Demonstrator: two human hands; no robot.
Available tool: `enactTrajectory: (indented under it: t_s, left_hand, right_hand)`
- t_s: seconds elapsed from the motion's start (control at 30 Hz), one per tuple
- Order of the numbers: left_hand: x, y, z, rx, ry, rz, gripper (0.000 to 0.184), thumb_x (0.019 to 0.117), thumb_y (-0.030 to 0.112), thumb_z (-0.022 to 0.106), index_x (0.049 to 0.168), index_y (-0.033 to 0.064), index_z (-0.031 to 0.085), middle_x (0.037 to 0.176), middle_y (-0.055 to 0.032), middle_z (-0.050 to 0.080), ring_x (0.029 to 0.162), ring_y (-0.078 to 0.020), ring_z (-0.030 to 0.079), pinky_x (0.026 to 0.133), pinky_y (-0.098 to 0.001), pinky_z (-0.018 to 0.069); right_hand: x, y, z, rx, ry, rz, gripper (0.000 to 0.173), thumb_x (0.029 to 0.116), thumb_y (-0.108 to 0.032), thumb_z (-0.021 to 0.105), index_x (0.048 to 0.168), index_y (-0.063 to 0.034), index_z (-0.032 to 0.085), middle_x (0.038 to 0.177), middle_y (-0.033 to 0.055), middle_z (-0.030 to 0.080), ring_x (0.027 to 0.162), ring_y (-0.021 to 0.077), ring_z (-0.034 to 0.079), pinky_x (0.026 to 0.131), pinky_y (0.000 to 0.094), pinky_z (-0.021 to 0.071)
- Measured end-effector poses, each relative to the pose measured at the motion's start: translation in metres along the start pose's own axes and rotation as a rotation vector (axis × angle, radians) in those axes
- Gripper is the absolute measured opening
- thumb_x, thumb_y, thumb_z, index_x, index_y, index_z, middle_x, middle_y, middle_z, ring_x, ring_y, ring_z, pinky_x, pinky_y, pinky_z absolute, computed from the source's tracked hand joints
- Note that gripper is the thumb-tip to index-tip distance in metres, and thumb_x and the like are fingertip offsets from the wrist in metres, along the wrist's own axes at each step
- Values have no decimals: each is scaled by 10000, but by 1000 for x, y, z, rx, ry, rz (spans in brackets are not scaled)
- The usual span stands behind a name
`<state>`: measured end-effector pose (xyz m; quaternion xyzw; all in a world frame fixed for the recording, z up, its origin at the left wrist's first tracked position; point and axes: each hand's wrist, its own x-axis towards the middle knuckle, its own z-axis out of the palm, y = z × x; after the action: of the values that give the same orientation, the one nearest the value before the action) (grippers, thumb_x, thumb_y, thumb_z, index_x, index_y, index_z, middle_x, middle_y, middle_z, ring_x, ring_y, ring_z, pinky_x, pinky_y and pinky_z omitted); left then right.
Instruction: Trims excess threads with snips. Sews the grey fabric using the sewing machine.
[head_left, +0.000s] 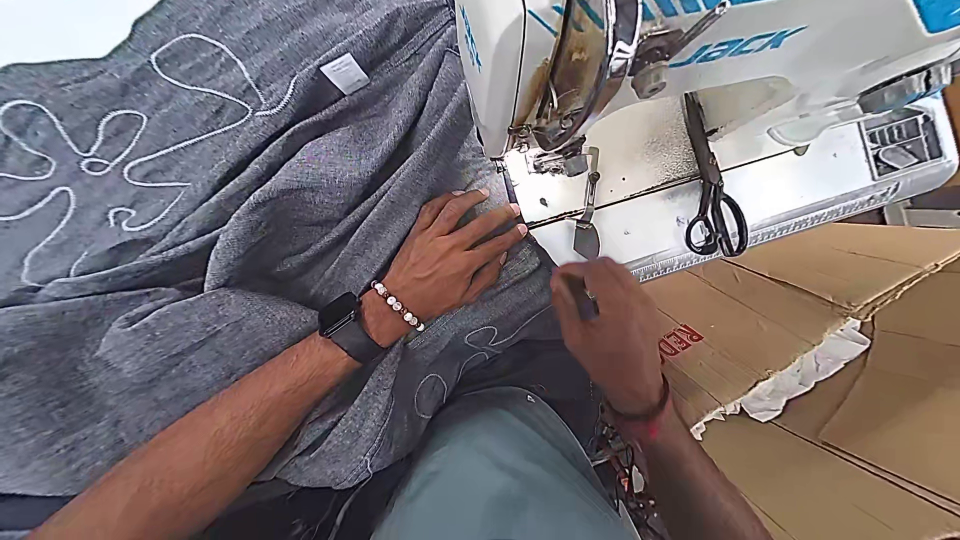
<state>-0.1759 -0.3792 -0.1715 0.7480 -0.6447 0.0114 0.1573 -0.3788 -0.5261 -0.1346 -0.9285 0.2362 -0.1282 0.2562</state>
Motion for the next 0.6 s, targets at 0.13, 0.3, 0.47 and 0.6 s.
enactTrajectory:
  t_s: [0.13,0.3,0.47,0.6]
  left_hand:
    - [1,-1,-1,9,-3,5,418,1042,335,460,1420,306,637,1539,23,538,1456,-321,409,1168,-538,301]
    - [2,-3,-1,-10,0,23,375,1036,342,480,1339,267,688,1513,1,561,1431,-317,443,1148,-533,325]
    - [3,-3,-4,-16,-9,66,368,1019,314,503,1333,331,694,1507,-43,560,1394,-344,471,1123,-553,337]
    - [3,-1,-4,13,-6,53,377,1025,315,489,1345,284,686,1513,-29,559,1398,-327,476,1127,-538,341]
  right_hand:
    - [30,9,29,-36,66,-23,224,994,-292,644,1118,-146,758,898,12,706,765,172,662,647,382,543]
    - [15,11,38,-79,121,-71,260,992,-219,616,1169,-133,786,661,15,676,503,166,588,441,366,448]
    - [21,12,32,10,82,-43,250,972,-216,626,1151,-155,790,597,-14,606,464,134,509,423,339,392]
    - [17,13,31,16,66,-43,277,984,-223,613,1195,-185,788,613,-12,628,472,133,523,431,345,406]
